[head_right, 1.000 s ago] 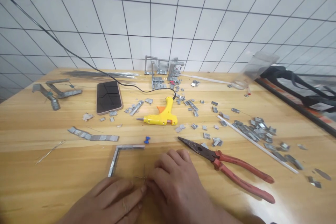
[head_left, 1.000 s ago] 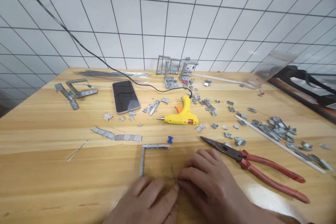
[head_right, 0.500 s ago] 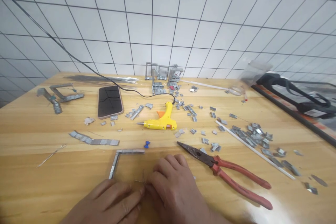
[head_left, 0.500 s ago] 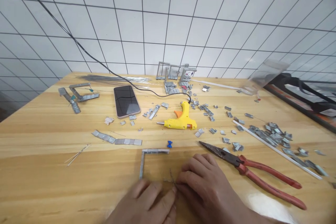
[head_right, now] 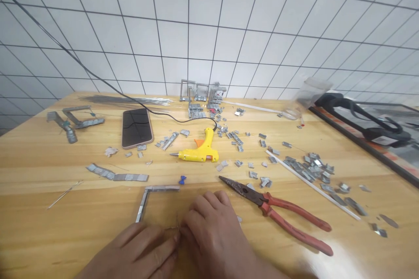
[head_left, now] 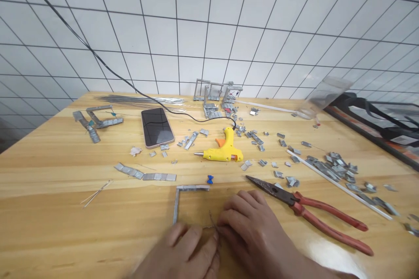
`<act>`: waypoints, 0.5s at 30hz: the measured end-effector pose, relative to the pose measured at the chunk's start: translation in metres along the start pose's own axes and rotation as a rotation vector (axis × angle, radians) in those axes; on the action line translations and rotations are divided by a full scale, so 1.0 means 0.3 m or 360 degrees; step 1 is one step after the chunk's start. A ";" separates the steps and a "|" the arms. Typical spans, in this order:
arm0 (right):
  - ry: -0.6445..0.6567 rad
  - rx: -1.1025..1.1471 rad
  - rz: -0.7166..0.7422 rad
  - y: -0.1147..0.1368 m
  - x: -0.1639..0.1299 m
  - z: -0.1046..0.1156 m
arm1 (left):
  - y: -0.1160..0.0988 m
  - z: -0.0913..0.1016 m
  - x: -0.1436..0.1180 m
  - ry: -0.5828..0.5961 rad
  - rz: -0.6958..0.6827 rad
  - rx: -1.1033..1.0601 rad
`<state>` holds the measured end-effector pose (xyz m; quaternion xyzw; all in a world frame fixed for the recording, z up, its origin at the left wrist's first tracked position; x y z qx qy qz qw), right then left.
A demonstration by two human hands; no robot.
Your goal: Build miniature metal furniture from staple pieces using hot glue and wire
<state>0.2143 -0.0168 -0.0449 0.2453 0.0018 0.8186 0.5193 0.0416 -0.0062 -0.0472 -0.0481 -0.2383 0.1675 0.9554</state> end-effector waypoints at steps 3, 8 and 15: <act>-0.0007 -0.0015 0.0003 0.003 0.005 -0.002 | 0.001 0.009 0.008 -0.0059 -0.0016 -0.0016; 0.0035 0.0013 -0.0036 -0.004 0.015 0.004 | 0.004 0.021 0.013 -0.0007 -0.0096 -0.0007; -0.0127 0.0091 -0.0097 -0.047 0.007 0.076 | 0.053 0.110 0.013 -0.0203 0.0026 -0.0347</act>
Point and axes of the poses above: each hand's wrist, its own x-axis towards the middle knuckle, its own z-axis out of the back of the hand, y = z × x, the point moved 2 cm from there along x, towards the middle knuckle, and after that the axes turned 11 degrees about -x, right-handed, at the moved point
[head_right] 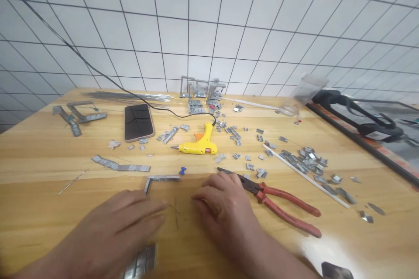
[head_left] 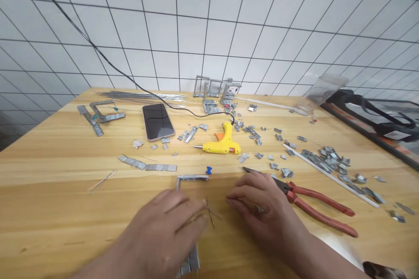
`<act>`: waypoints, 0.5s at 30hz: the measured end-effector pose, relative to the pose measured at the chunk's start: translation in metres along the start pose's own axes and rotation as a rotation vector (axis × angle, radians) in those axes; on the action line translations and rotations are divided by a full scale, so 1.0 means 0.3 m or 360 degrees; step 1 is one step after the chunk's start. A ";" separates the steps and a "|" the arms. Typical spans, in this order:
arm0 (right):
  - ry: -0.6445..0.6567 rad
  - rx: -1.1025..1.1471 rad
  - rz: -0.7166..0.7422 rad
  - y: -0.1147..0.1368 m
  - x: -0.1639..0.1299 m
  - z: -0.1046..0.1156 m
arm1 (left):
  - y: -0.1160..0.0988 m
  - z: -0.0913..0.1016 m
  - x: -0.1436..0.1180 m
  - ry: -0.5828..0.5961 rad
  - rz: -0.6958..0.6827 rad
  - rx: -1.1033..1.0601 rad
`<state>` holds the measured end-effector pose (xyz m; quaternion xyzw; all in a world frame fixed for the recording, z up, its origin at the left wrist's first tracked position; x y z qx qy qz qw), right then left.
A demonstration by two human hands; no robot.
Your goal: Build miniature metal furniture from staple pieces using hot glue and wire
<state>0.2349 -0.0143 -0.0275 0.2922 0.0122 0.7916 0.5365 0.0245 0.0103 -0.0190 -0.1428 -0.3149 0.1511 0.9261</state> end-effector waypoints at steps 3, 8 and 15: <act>0.0038 -0.0020 -0.0013 0.000 -0.003 0.008 | 0.019 0.038 0.000 0.0013 0.0277 -0.0087; 0.0267 -0.0054 0.0007 0.032 -0.001 -0.004 | 0.040 0.013 0.021 0.0223 0.0482 -0.0051; 0.0258 -0.0072 0.0042 0.041 -0.012 -0.033 | 0.044 -0.044 0.069 0.0535 0.0539 0.0049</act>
Point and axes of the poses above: each hand's wrist, its own x-axis towards the middle knuckle, its own z-axis out of the back of the hand, y = z × x, the point moved 2 cm from there along x, towards the middle knuckle, and after that the axes turned 11 degrees about -x, right-handed, at the moved point
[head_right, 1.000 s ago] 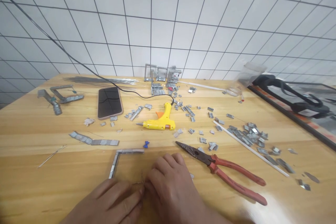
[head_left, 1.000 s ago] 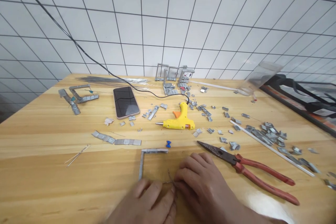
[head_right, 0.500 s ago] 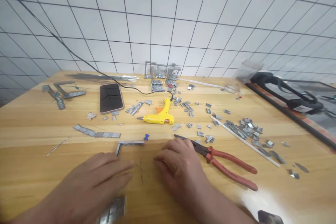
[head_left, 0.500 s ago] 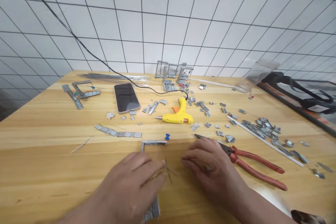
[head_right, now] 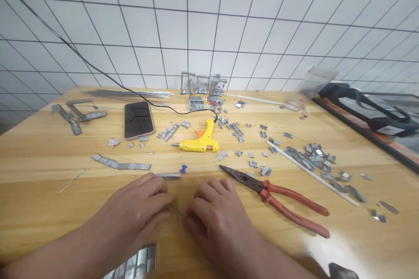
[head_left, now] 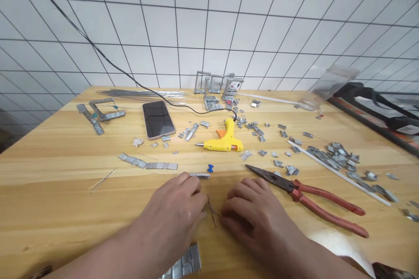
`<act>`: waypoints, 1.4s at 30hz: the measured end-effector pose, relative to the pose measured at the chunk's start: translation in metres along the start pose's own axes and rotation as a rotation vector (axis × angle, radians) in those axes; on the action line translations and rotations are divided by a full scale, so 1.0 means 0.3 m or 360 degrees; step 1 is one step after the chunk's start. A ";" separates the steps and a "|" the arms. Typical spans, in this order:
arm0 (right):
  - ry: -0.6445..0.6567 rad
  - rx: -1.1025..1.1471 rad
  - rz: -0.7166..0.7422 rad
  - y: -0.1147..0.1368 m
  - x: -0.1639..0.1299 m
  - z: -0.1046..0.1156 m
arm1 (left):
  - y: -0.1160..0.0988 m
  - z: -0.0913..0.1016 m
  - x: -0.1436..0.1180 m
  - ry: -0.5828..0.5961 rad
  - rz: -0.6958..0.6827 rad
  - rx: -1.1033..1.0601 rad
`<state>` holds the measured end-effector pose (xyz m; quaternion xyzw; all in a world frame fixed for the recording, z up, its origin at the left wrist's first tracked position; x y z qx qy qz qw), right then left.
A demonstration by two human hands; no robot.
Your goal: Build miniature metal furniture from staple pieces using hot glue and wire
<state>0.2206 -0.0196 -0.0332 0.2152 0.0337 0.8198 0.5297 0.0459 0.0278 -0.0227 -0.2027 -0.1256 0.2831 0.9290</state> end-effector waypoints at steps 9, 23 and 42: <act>-0.0055 0.0029 -0.0023 -0.009 -0.001 -0.025 | -0.005 0.008 0.009 0.0167 0.0137 -0.0103; -0.0094 -0.0056 0.0017 -0.007 0.008 -0.023 | -0.013 -0.015 -0.008 0.0197 0.0081 -0.0030; -0.0127 -0.0043 0.0031 0.022 -0.007 0.005 | 0.004 0.039 -0.004 0.0201 0.0098 -0.0166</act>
Point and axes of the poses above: each hand's wrist, its own x-axis towards the middle knuckle, its own z-axis out of the back of the hand, y = z × x, the point moved 2 cm from there along x, towards the middle knuckle, and after that the axes turned 11 degrees about -x, right-handed, at the moved point
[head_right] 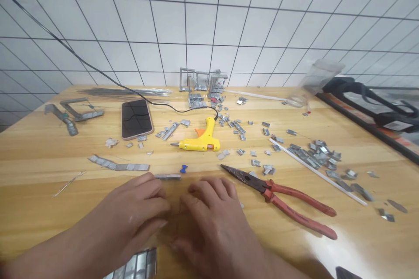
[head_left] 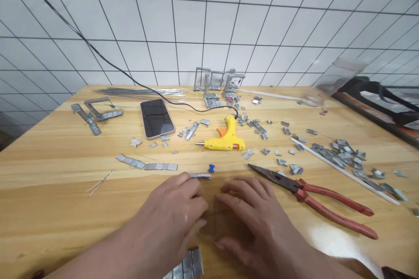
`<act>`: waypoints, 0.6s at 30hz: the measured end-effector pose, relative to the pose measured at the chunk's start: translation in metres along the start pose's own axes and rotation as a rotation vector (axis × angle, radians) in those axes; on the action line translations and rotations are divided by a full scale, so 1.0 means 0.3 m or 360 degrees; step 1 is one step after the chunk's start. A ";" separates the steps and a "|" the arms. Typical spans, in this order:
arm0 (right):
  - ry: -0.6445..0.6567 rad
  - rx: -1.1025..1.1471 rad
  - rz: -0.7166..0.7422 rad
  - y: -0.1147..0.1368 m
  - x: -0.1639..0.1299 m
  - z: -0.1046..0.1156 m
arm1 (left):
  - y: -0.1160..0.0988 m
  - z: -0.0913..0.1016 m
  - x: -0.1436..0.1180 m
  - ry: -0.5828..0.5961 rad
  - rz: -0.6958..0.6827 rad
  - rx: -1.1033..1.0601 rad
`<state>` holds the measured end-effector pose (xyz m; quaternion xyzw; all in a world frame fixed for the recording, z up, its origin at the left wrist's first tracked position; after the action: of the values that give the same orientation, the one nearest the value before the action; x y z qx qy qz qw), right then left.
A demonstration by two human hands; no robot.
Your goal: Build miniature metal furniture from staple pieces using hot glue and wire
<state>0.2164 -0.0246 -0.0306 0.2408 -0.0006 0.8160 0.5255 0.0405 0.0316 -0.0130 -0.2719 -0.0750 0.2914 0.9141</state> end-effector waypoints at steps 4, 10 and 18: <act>0.0098 0.0031 -0.0020 0.003 -0.001 -0.017 | 0.002 -0.014 0.013 0.0017 -0.0049 0.0100; 0.0150 0.0066 -0.0046 0.007 0.008 -0.018 | 0.012 -0.023 0.013 -0.0014 -0.0093 0.0136; 0.0164 0.0080 -0.0036 0.015 0.010 -0.012 | -0.002 -0.024 0.015 0.0022 -0.0090 0.0142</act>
<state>0.2101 -0.0232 -0.0315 0.2114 0.0497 0.8212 0.5277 0.0465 0.0305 -0.0187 -0.2308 -0.0632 0.2666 0.9336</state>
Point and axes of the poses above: each hand's wrist, its own x-axis towards the middle knuckle, its own z-axis out of the back of the hand, y = z × x, the point moved 2 cm from there along x, towards the middle knuckle, and after that the axes turned 11 degrees about -x, right-handed, at the moved point
